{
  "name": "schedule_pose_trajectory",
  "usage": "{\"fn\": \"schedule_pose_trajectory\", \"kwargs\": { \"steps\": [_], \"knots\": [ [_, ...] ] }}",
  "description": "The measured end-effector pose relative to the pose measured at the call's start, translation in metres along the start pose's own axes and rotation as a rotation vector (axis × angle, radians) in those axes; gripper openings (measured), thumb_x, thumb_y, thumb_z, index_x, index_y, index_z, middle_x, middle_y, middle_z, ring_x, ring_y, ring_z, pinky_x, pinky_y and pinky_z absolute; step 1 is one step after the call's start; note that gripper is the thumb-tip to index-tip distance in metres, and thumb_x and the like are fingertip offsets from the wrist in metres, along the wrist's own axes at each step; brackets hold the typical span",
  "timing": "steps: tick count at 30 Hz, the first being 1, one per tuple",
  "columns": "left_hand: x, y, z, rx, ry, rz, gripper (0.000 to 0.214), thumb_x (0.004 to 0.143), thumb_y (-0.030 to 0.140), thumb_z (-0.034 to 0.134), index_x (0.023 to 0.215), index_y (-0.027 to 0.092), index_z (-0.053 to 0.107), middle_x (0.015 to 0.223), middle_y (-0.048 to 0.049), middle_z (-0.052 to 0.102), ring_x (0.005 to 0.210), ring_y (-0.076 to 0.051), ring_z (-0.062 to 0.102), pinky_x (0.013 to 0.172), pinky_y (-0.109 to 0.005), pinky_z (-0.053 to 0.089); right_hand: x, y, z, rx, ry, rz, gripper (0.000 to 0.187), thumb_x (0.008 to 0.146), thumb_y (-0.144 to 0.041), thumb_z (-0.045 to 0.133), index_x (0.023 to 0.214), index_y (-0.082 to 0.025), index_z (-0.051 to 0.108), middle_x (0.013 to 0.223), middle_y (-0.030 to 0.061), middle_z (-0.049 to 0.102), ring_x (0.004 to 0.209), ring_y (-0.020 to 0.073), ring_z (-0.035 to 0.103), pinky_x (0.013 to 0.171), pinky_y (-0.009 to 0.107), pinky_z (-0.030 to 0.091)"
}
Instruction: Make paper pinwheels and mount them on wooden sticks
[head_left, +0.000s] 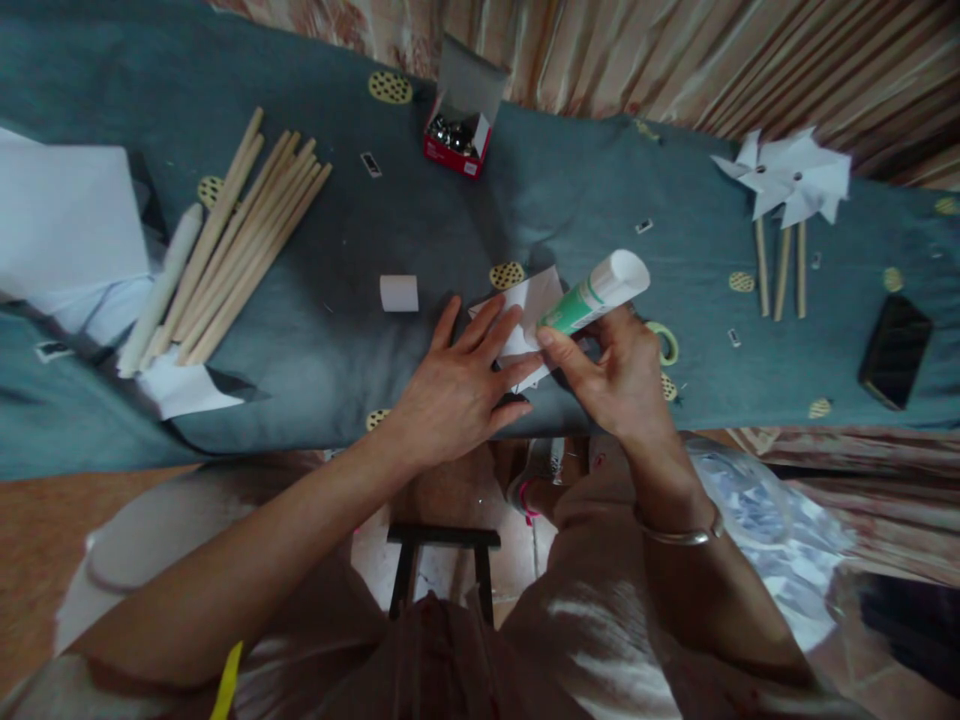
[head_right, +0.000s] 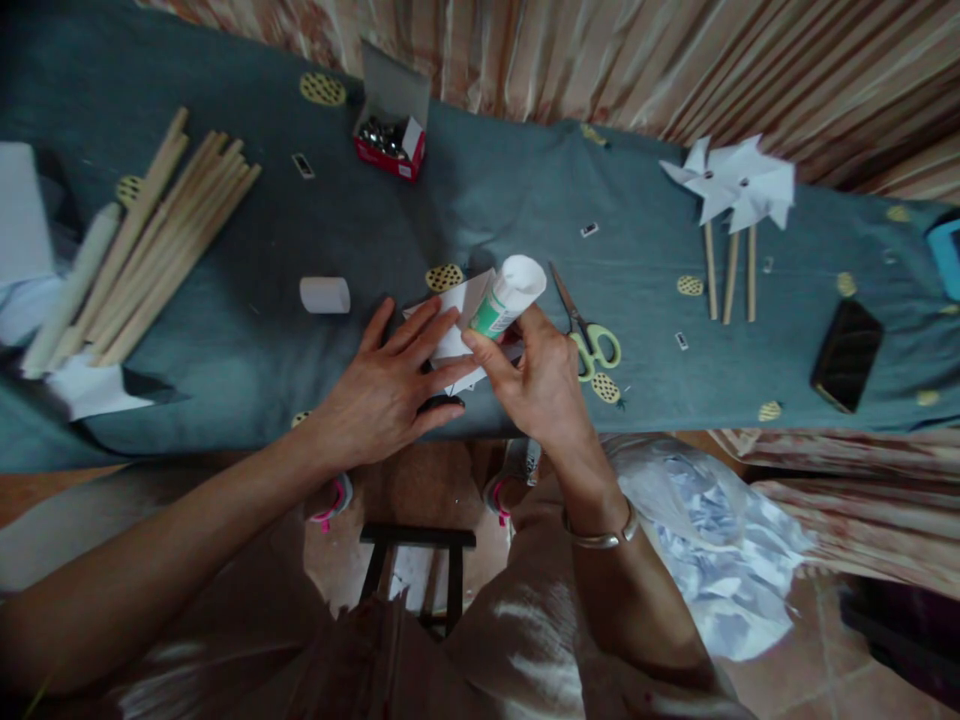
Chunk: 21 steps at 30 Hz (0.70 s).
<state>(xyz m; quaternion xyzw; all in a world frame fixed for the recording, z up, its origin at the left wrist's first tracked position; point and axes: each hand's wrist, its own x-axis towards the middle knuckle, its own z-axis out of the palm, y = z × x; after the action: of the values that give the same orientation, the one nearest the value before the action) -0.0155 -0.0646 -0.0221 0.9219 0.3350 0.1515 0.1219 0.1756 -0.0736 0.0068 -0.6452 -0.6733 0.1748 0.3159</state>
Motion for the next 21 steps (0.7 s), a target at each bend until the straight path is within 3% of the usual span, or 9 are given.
{"fn": "schedule_pose_trajectory", "kwargs": {
  "steps": [8,13,21],
  "knots": [
    [-0.0002,0.0003,-0.0002,-0.018,-0.014,-0.009,0.052,0.093,0.049,0.057,0.139,0.028,0.049,0.157,-0.0126,0.038,0.147,-0.036,0.030,0.117,-0.068,0.019,-0.0028,-0.0001,0.0032,-0.015,0.001,0.003,0.029,0.085,-0.052,0.066,0.085,-0.023,0.061,0.075,0.0032,0.066,0.070,0.0211,0.061,0.066,0.036,0.051],
    [-0.0002,0.0000,0.0001,-0.010,-0.014,0.001,0.054,0.092,0.050,0.057,0.139,0.025,0.050,0.156,-0.0158,0.038,0.146,-0.038,0.031,0.117,-0.067,0.019,-0.0029,-0.0003,0.0064,0.001,0.006,-0.023,0.029,0.086,-0.051,0.065,0.087,-0.023,0.061,0.076,0.0026,0.066,0.069,0.0200,0.061,0.068,0.037,0.052],
    [0.0002,0.0006,0.0003,-0.050,-0.005,-0.021,0.051,0.090,0.049,0.062,0.134,0.026,0.053,0.159,-0.0129,0.036,0.148,-0.037,0.029,0.118,-0.067,0.018,-0.0012,-0.0020,0.0075,-0.039,-0.022,-0.023,0.029,0.086,-0.051,0.064,0.088,-0.022,0.060,0.079,0.0039,0.065,0.072,0.0225,0.062,0.070,0.039,0.052]
  ]
}}
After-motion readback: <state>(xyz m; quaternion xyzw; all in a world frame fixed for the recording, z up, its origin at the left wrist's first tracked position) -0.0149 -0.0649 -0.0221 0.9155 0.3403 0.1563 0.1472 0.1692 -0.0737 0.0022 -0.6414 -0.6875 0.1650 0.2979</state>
